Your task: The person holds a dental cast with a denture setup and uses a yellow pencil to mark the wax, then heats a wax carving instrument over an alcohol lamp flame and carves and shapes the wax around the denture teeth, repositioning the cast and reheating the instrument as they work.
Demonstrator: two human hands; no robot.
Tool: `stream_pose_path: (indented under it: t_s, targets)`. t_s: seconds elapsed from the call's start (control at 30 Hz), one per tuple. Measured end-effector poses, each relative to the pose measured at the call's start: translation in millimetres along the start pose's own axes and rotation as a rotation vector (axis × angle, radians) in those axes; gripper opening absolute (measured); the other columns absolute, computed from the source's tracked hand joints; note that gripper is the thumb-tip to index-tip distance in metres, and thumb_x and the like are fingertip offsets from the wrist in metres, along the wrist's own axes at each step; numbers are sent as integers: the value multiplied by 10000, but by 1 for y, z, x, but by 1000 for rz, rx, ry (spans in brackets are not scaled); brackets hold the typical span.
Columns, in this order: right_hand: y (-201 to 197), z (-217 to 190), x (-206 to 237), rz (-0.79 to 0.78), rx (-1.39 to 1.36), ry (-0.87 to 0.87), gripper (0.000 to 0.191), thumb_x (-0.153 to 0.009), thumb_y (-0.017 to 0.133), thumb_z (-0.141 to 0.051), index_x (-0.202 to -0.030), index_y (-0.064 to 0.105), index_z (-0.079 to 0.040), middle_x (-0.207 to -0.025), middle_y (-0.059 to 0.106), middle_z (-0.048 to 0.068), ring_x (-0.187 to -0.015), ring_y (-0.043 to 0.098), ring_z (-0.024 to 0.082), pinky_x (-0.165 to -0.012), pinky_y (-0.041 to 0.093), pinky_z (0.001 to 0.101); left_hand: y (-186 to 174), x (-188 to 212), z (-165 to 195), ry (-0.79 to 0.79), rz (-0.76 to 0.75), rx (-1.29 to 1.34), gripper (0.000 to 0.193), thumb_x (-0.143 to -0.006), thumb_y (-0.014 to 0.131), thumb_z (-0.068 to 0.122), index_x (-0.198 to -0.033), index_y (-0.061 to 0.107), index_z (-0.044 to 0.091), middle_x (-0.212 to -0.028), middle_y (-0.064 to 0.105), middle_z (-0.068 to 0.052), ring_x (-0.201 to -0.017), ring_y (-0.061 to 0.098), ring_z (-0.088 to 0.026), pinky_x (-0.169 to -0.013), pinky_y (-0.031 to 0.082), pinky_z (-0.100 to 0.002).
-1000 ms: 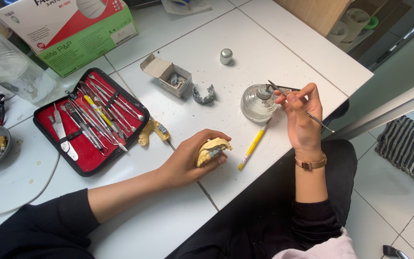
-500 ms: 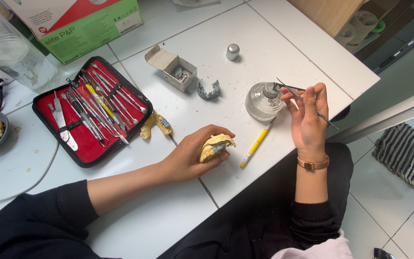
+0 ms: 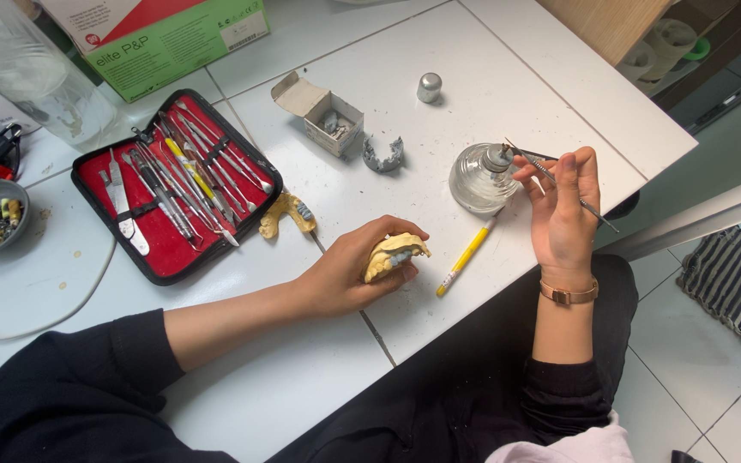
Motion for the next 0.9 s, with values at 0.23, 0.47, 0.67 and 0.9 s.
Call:
stream_pose_path:
  t_s: [0.23,0.47,0.67,0.9]
  targets:
    - [4,1,-6,1,1,9,240,-1158,579,-332,-1066,463,-143,-991,688,69,-1144,670,231,-1088,485,390,-6,1,5,38,41,-47,368,-996,712,142,-1321,548,91,-1229,676,-80,-1167,682,-197,-994,551,-343]
    - [0,3,-3,14,10,7,233,-1166,592,-324,-1079,472,-145,-987,693,67,-1147,674,237,-1110,486,404,-19,11,12,86,212,107,406,-1021,669,43,-1381,484,79,-1178,655,-63,-1170,703,-149,-1015,575,-316]
    - [0,1,-3,24,0,9,241,-1166,593,-326,-1070,456,-154,-993,692,69,-1140,672,229,-1074,479,391,-24,12,18,118,273,111,483,-1013,673,58,-1414,405,74,-1267,563,-79,-1236,668,-165,-1047,568,-331]
    - [3,-4,5,19,-3,2,241,-1148,583,-328,-1059,467,-136,-978,693,74,-1136,680,229,-1072,499,376,-3,9,-1,-113,88,151,415,-1037,631,136,-1402,442,82,-1177,650,-55,-1180,682,-138,-1017,551,-316]
Point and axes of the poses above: each hand's wrist, its own x-axis away from the middle knuckle, its own y-axis out of the palm, z = x × y, the point moved 8 cm from there along -x, towards the middle knuckle
